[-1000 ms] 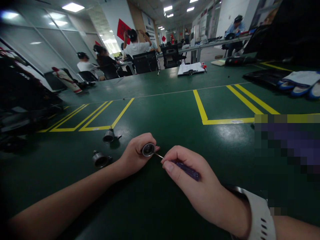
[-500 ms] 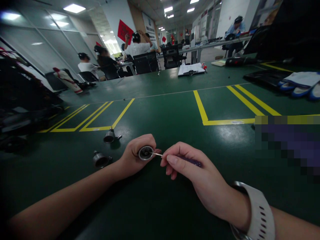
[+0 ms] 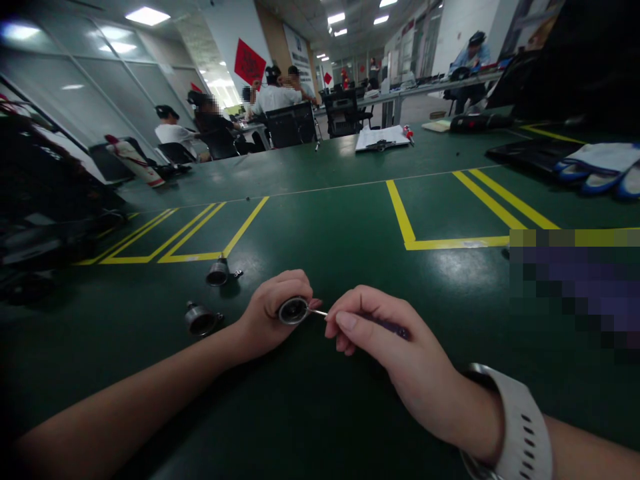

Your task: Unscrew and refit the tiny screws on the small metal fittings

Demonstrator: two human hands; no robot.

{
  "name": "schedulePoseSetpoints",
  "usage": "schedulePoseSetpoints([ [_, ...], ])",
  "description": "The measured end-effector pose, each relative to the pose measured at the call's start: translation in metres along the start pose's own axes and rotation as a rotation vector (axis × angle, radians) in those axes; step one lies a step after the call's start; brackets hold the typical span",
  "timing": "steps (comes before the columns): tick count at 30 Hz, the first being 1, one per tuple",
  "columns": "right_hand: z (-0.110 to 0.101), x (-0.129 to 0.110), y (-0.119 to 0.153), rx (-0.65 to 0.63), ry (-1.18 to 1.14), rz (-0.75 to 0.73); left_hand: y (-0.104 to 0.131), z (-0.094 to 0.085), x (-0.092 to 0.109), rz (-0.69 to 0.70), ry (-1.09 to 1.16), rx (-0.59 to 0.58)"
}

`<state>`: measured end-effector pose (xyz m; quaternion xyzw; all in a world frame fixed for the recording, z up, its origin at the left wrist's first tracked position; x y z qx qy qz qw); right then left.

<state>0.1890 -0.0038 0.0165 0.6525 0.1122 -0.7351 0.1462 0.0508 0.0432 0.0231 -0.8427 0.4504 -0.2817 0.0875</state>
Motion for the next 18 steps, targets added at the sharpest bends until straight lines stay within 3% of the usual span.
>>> schedulePoseSetpoints([
  [6, 0.001, 0.006, -0.003, -0.035, -0.163, 0.076, -0.003, 0.001, 0.001, 0.028, 0.141, -0.011],
  [12, -0.004, -0.003, 0.006, 0.071, 0.094, -0.096, -0.002, -0.001, -0.004, -0.055, 0.017, 0.031],
  [15, -0.002, -0.004, 0.006, 0.075, 0.220, -0.068, -0.001, 0.002, -0.004, -0.050, -0.070, -0.020],
  [18, -0.001, -0.001, 0.004, 0.035, 0.157, -0.030, 0.000, 0.002, -0.003, -0.034, -0.090, -0.035],
])
Point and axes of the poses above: each hand's wrist, its own y-axis away from the middle knuckle, its own z-axis out of the palm, x = y × z, the point moved 6 cm from there along -y, towards the middle knuckle, and after that the axes turned 5 degrees about z, right-handed, at the moved point
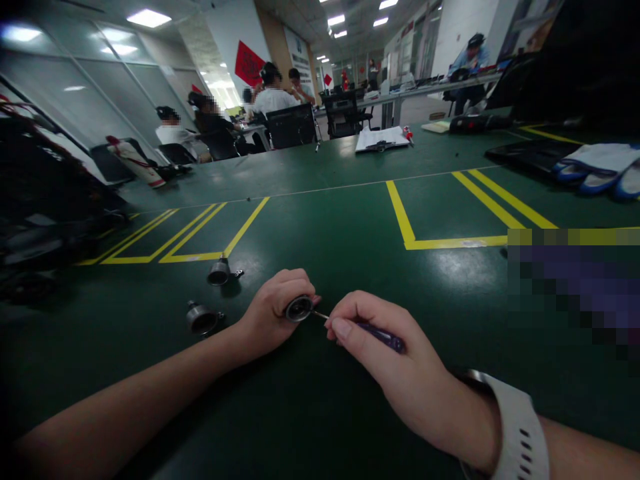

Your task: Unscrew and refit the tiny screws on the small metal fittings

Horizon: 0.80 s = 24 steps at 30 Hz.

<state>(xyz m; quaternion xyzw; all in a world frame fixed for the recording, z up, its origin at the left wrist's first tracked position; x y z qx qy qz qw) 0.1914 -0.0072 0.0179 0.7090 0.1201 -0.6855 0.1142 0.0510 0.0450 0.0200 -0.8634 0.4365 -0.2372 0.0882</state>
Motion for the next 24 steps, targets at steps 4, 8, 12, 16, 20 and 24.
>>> schedulePoseSetpoints([
  [4, -0.0015, 0.0059, -0.0034, -0.017, -0.174, 0.045, -0.0012, -0.0042, 0.0011, 0.012, 0.101, 0.065],
  [8, -0.0010, 0.0084, -0.0043, -0.034, -0.232, 0.068, -0.0036, -0.0071, 0.0013, 0.020, 0.186, 0.106],
  [12, -0.0006, 0.0076, -0.0025, -0.030, -0.217, 0.052, -0.0044, -0.0067, 0.0000, 0.003, 0.198, 0.105],
  [16, -0.0015, 0.0058, -0.0007, 0.009, -0.095, 0.043, -0.0033, -0.0033, -0.0009, -0.011, 0.093, 0.052],
  [20, 0.0004, 0.0059, -0.0031, -0.017, -0.095, 0.069, -0.0011, 0.0004, -0.0006, -0.016, -0.026, -0.018],
  [24, -0.0009, 0.0095, -0.0058, -0.006, -0.221, 0.120, -0.0004, 0.0006, 0.0004, -0.029, -0.047, -0.028],
])
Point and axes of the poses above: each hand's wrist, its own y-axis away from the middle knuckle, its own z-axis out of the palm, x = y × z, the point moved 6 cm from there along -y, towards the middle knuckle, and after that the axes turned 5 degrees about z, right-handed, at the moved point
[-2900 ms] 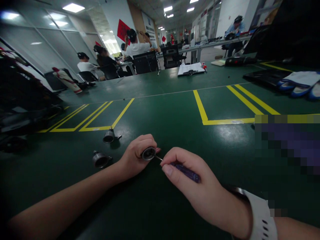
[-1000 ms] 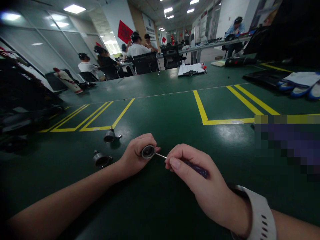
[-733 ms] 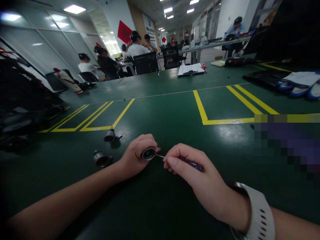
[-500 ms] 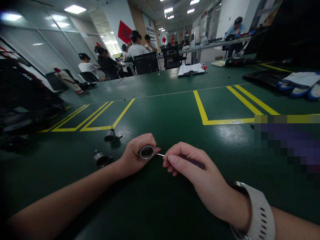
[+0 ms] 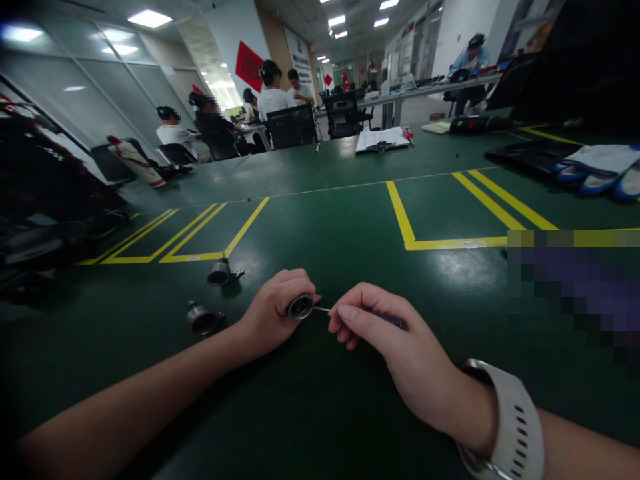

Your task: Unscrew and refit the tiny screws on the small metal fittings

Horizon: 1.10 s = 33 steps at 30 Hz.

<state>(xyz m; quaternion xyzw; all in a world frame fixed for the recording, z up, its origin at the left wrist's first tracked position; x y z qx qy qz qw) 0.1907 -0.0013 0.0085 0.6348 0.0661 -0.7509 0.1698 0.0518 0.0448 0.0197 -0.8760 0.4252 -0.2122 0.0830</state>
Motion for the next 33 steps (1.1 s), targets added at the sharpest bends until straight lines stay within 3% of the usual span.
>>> schedulePoseSetpoints([
  [27, -0.009, 0.001, 0.002, 0.103, 0.021, -0.053, 0.002, -0.001, -0.013, -0.225, -0.014, 0.054],
  [33, -0.017, -0.003, 0.004, 0.238, 0.062, -0.099, 0.006, -0.002, -0.018, -0.309, 0.058, 0.132],
])
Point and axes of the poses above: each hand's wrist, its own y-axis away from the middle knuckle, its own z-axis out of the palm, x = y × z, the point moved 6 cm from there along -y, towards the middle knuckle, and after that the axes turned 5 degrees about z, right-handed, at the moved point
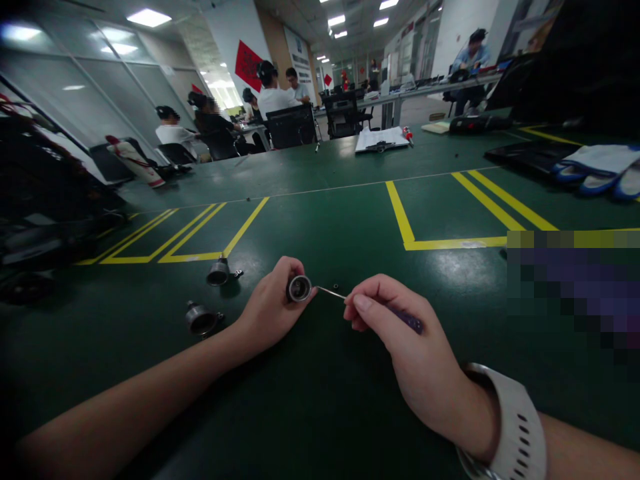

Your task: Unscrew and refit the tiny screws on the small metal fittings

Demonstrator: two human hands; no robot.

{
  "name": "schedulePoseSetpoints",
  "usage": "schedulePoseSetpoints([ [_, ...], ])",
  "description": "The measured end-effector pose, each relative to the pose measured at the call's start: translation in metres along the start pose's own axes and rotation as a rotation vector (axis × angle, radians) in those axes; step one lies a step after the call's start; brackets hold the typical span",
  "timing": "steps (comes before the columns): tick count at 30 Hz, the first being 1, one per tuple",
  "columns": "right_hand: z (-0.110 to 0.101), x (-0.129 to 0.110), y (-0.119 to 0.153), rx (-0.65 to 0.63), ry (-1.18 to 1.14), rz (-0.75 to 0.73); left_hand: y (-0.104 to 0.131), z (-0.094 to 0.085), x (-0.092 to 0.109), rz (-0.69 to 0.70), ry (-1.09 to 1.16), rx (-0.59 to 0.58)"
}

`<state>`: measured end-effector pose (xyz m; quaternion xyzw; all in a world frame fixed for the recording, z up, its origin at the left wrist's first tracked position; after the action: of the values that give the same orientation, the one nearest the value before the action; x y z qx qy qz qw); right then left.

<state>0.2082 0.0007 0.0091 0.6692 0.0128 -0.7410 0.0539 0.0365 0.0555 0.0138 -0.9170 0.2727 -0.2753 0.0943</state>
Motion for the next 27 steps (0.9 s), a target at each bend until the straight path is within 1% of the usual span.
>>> schedulePoseSetpoints([
  [3, -0.003, -0.001, -0.004, 0.085, 0.187, -0.016, -0.001, -0.004, 0.001, 0.002, 0.012, 0.064],
  [5, 0.001, 0.000, -0.007, 0.073, 0.369, -0.016, -0.002, -0.009, 0.003, 0.021, 0.004, 0.131],
  [7, 0.009, 0.003, -0.010, -0.011, 0.527, -0.073, -0.002, -0.014, 0.005, 0.045, 0.002, 0.201],
  [9, 0.017, 0.004, -0.011, -0.114, 0.660, -0.191, -0.003, -0.017, 0.007, 0.071, 0.008, 0.255],
  [11, 0.023, 0.006, -0.008, -0.186, 0.750, -0.280, -0.003, -0.020, 0.008, 0.095, 0.018, 0.288],
  [13, 0.025, 0.005, -0.005, -0.217, 0.767, -0.312, -0.003, -0.021, 0.010, 0.104, 0.038, 0.296],
  [18, 0.029, -0.001, 0.005, -0.287, 0.761, -0.272, -0.004, -0.021, 0.007, 0.042, 0.149, 0.287],
  [21, 0.032, -0.005, 0.012, -0.308, 0.764, -0.301, -0.005, -0.021, 0.005, 0.026, 0.157, 0.290],
  [23, 0.030, -0.008, 0.014, -0.271, 0.750, -0.316, -0.004, -0.021, 0.005, 0.031, 0.142, 0.289],
  [25, 0.026, -0.013, 0.016, -0.191, 0.710, -0.345, -0.003, -0.020, 0.005, 0.046, 0.129, 0.279],
  [27, 0.021, -0.022, 0.018, -0.104, 0.653, -0.411, -0.002, -0.018, 0.006, 0.062, 0.126, 0.245],
])
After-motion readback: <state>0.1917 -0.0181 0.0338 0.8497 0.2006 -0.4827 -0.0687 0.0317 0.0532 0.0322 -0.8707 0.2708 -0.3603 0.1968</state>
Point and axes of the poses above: each hand's wrist, its own y-axis away from the middle knuckle, its own z-axis out of the palm, x = y × z, the point moved 6 cm from there along -y, towards the middle knuckle, and after that the axes turned 5 degrees about z, right-handed, at the moved point
